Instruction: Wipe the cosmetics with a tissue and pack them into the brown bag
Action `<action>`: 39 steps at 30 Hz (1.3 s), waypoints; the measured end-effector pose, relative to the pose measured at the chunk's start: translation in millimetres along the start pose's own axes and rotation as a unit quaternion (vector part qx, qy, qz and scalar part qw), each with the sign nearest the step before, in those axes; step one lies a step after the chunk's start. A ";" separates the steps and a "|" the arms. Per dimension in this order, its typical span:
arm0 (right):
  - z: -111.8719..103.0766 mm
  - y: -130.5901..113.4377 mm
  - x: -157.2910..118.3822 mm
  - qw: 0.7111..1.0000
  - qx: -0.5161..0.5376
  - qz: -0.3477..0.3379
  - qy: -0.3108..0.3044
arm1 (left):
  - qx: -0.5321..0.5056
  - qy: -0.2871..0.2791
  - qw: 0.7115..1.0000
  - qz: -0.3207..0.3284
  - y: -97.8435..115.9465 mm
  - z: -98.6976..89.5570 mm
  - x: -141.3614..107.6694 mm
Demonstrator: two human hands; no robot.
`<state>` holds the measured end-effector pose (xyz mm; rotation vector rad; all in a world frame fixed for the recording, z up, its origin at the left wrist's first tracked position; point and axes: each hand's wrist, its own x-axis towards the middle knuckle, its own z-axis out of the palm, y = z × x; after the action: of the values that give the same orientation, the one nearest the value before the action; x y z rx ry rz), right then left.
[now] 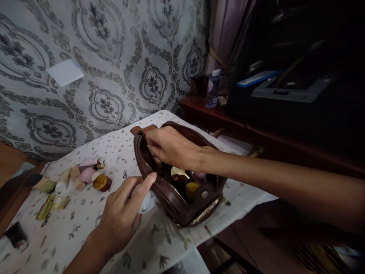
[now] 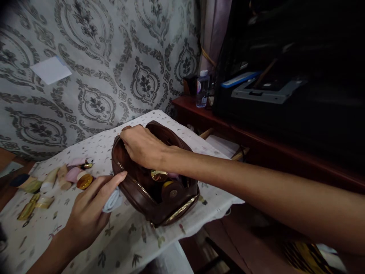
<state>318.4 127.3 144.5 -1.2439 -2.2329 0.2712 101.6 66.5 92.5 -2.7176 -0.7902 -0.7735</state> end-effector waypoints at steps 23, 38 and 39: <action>4.8 8.4 -6.7 0.995 -0.059 0.071 -0.040 | 0.029 -0.009 0.999 0.008 1.5 -0.4 5.4; 13.0 20.4 -4.6 1.000 0.013 0.020 0.009 | 0.045 -0.015 0.999 0.022 2.4 -3.8 8.8; 13.2 21.0 -5.5 1.000 0.015 0.014 0.012 | 0.046 -0.016 0.999 0.021 2.6 -4.0 9.1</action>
<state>328.3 135.5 122.6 -1.2574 -2.1848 0.2992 107.9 67.0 100.6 -2.6610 -0.7532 -0.6688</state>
